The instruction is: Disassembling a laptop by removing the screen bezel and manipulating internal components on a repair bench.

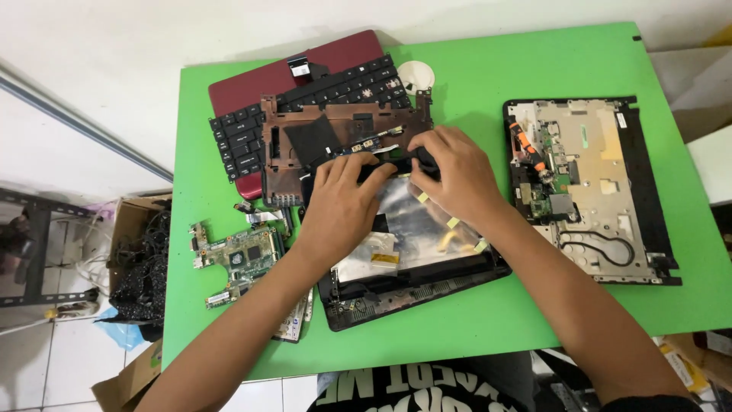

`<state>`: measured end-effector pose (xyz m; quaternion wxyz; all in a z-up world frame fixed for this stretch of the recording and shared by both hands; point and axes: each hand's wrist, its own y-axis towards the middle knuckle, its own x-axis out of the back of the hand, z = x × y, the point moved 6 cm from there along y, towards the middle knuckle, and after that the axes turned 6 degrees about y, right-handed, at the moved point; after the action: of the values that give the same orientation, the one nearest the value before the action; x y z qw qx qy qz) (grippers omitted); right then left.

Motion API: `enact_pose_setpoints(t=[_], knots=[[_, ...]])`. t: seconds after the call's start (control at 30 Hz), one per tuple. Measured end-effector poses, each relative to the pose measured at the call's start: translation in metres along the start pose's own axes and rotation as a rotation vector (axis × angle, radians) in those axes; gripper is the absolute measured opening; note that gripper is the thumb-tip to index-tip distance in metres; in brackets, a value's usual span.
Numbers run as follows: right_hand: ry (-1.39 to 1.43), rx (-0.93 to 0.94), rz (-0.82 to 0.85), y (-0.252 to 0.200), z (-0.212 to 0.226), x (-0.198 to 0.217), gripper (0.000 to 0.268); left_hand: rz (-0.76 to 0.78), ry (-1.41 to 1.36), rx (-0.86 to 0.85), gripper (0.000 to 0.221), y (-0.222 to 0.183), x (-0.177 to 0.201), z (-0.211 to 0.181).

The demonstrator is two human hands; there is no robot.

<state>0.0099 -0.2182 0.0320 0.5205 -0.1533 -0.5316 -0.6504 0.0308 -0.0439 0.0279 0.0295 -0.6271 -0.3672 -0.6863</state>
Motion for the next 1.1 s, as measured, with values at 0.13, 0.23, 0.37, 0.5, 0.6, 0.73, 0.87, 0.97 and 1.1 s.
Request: enact_pose_setpoints(t=[0.13,0.23,0.37,0.5,0.6,0.73,0.87,0.97,1.1], knots=[[-0.018,0.023,-0.006,-0.001,-0.001,-0.003,0.023,-0.006,0.019,0.002,0.042,-0.001,0.002,-0.002],[-0.015,0.033,-0.016,0.001,-0.001,-0.001,0.023,-0.015,0.026,-0.009,0.044,0.002,0.006,-0.003],[0.009,0.024,-0.013,0.001,0.001,0.001,0.022,-0.033,0.031,-0.019,0.039,0.002,0.012,-0.006],[-0.04,0.047,-0.055,-0.004,-0.003,-0.005,0.025,-0.045,0.034,-0.029,0.037,0.0,0.008,-0.006],[-0.039,0.069,-0.063,-0.008,-0.005,-0.01,0.025,-0.056,0.041,-0.04,0.035,-0.001,0.007,-0.006],[-0.046,0.121,-0.062,-0.009,-0.002,-0.01,0.023,-0.066,0.048,-0.041,0.036,-0.002,0.004,-0.004],[-0.13,0.144,-0.129,-0.008,-0.008,-0.005,0.017,-0.03,0.017,-0.035,0.034,-0.002,0.003,-0.002],[-0.162,0.121,-0.145,-0.008,-0.01,0.0,0.017,-0.034,0.015,-0.03,0.035,-0.002,0.004,-0.004],[0.039,0.099,-0.041,-0.013,-0.017,-0.02,0.017,-0.037,-0.003,-0.032,0.038,-0.001,0.003,-0.003]])
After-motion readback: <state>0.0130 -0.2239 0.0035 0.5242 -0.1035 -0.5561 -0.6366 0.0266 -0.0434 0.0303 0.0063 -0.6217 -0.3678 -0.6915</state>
